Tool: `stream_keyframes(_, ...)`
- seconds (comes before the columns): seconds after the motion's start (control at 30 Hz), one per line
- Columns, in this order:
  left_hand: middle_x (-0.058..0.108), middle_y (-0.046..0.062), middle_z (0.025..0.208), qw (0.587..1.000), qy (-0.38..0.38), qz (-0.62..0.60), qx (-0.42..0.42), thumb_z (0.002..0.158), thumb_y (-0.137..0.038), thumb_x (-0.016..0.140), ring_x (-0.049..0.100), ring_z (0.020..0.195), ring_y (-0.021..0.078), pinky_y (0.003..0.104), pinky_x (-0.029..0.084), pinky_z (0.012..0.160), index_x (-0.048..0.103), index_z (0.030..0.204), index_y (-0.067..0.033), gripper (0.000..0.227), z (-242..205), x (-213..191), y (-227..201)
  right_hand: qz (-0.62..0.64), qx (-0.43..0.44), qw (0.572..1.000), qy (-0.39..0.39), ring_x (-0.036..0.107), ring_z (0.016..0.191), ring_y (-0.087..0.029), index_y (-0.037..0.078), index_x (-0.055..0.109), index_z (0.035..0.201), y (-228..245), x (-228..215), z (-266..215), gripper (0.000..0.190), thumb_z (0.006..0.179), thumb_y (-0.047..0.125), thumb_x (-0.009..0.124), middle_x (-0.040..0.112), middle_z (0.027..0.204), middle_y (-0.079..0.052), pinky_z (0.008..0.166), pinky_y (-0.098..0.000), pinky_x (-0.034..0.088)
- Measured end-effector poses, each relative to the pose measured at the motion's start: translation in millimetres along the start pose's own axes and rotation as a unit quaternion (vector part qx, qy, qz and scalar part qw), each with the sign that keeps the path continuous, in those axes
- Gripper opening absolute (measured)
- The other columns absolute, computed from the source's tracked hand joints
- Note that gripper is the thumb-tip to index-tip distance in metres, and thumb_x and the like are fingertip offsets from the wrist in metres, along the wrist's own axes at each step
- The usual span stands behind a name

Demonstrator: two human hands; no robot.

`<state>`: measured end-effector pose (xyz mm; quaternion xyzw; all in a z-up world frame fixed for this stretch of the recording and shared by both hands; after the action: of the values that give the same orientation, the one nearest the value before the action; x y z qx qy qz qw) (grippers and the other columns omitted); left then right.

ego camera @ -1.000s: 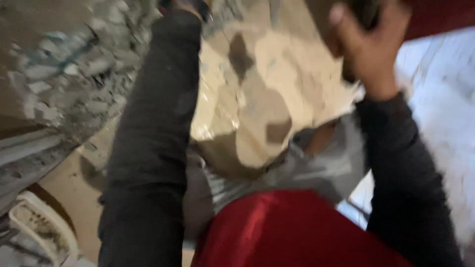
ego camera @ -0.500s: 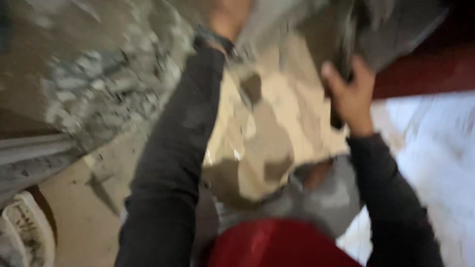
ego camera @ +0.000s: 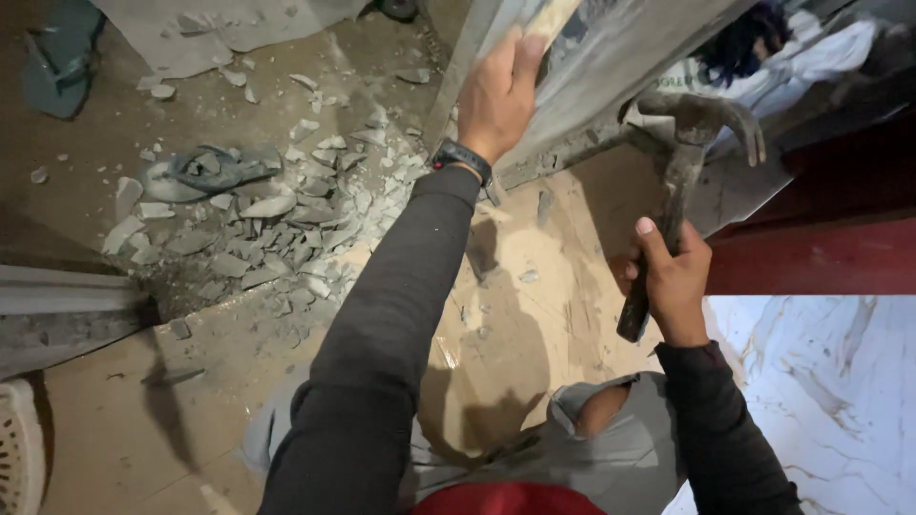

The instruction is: Using a hammer and a wooden stick to chip away concrete from a wall edge

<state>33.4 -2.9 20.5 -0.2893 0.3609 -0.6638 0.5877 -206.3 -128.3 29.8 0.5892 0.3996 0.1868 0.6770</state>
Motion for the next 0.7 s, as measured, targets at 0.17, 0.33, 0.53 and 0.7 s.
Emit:
stream_keyframes(0.17, 0.069, 0.018, 0.101, 0.994, 0.048, 0.079, -0.055, 0.092, -0.048, 0.035, 0.065, 0.088, 0.0397, 0.043, 0.05, 0.071, 0.054, 0.118, -0.0022, 0.056, -5.3, 5.7, 28.9, -0.016, -0.011, 1.0, -0.023, 0.046, 0.051, -0.011, 0.002, 0.053, 0.1, 1.9, -1.1, -4.6, 0.023, 0.1, 0.023, 0.047, 0.051, 0.072, -0.004, 0.049, -0.0221, 0.039)
stream_keyframes(0.33, 0.067, 0.016, 0.073, 0.992, 0.091, 0.069, -0.051, 0.09, -0.048, 0.034, 0.06, 0.064, 0.0405, 0.048, 0.042, 0.057, 0.051, 0.108, -0.0082, 0.047, -1.7, 5.6, 19.1, -0.132, -0.112, 0.985, -0.023, 0.042, 0.06, -0.012, 0.003, 0.048, 0.09, 14.0, -11.0, -5.8, 0.025, 0.103, 0.024, 0.044, 0.05, 0.075, -0.004, 0.057, -0.0238, 0.038)
stream_keyframes(0.53, 0.063, 0.012, 0.069, 0.988, 0.049, 0.145, 0.027, 0.092, -0.043, 0.037, 0.056, 0.052, 0.0335, 0.045, 0.041, 0.049, 0.047, 0.101, -0.0093, 0.037, 0.4, 6.8, 14.1, -0.368, -0.271, 0.889, -0.018, 0.046, 0.055, -0.022, -0.006, 0.054, 0.103, 90.5, -0.7, -9.8, 0.021, 0.097, 0.013, 0.055, 0.054, 0.07, -0.013, 0.055, -0.0325, 0.039)
stream_keyframes(0.7, 0.035, -0.008, 0.049, 0.97, 0.015, 0.222, 0.102, 0.097, -0.046, 0.028, 0.03, 0.034, 0.0102, 0.028, 0.031, 0.032, 0.049, 0.098, -0.007, 0.044, 4.2, 17.2, 25.7, -0.49, -0.401, 0.774, -0.002, 0.053, 0.061, -0.038, -0.014, 0.055, 0.128, 136.3, -1.3, 1.3, 0.042, 0.097, 0.013, 0.06, 0.062, 0.091, -0.028, 0.059, -0.0416, 0.042)
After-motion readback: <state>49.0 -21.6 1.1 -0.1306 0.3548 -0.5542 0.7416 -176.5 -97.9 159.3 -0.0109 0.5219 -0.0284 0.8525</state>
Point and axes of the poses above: each hand's wrist, its own z-axis towards the middle knuckle, its own x-axis out of the palm, y = z × x, the point moved 4 cm from there along z, towards the middle knuckle
